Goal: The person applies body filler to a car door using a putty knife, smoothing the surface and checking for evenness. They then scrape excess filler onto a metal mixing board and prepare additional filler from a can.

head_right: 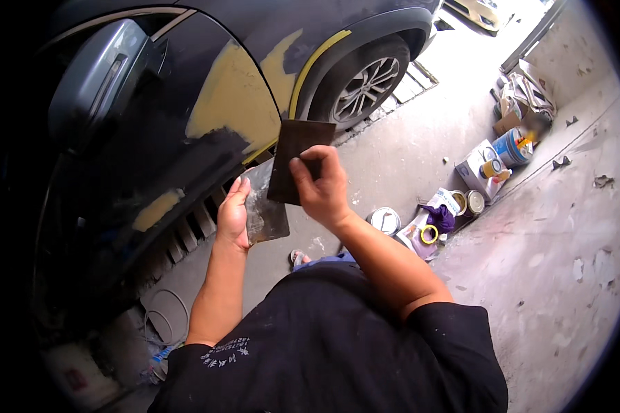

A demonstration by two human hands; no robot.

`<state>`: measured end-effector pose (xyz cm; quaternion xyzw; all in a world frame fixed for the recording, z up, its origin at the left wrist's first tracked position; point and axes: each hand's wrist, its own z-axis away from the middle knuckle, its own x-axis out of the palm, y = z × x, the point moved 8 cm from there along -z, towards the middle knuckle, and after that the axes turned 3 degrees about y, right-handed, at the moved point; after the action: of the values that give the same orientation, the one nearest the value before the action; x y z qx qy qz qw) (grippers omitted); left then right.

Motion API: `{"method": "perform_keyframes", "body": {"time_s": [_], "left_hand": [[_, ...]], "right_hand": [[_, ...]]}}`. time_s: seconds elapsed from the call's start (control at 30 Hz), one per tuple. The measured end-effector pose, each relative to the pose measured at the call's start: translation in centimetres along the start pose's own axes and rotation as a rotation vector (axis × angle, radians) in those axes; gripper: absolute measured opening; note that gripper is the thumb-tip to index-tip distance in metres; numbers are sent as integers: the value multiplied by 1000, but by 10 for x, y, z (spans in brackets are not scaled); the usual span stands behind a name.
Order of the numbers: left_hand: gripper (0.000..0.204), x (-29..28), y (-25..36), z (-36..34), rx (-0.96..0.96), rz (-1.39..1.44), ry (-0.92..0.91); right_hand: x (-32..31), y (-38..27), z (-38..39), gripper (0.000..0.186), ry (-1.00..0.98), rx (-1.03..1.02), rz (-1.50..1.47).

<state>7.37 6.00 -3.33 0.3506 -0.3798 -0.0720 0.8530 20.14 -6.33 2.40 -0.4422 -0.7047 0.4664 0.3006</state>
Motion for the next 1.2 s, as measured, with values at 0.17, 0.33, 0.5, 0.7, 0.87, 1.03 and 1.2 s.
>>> {"method": "perform_keyframes", "body": {"time_s": [0.17, 0.33, 0.5, 0.7, 0.87, 1.03, 1.2], "left_hand": [[28, 4, 4, -3, 22, -66, -15], [29, 8, 13, -6, 36, -43, -57], [30, 7, 19, -5, 63, -59, -24], [28, 4, 39, -13, 142, -24, 45], [30, 11, 76, 4, 363, -122, 42], [31, 36, 74, 9, 481, -178, -13], [29, 40, 71, 16, 593, -195, 5]], "right_hand": [[-4, -2, 30, 20, -58, -36, 9], [5, -27, 13, 21, -33, -187, 62], [4, -22, 1, 19, 13, -93, 3], [-5, -41, 46, 22, -127, -258, 80], [-37, 1, 11, 9, -109, 183, -97], [12, -15, 25, 26, -512, 202, 165], [25, -14, 28, 26, -574, 282, 109]]}}
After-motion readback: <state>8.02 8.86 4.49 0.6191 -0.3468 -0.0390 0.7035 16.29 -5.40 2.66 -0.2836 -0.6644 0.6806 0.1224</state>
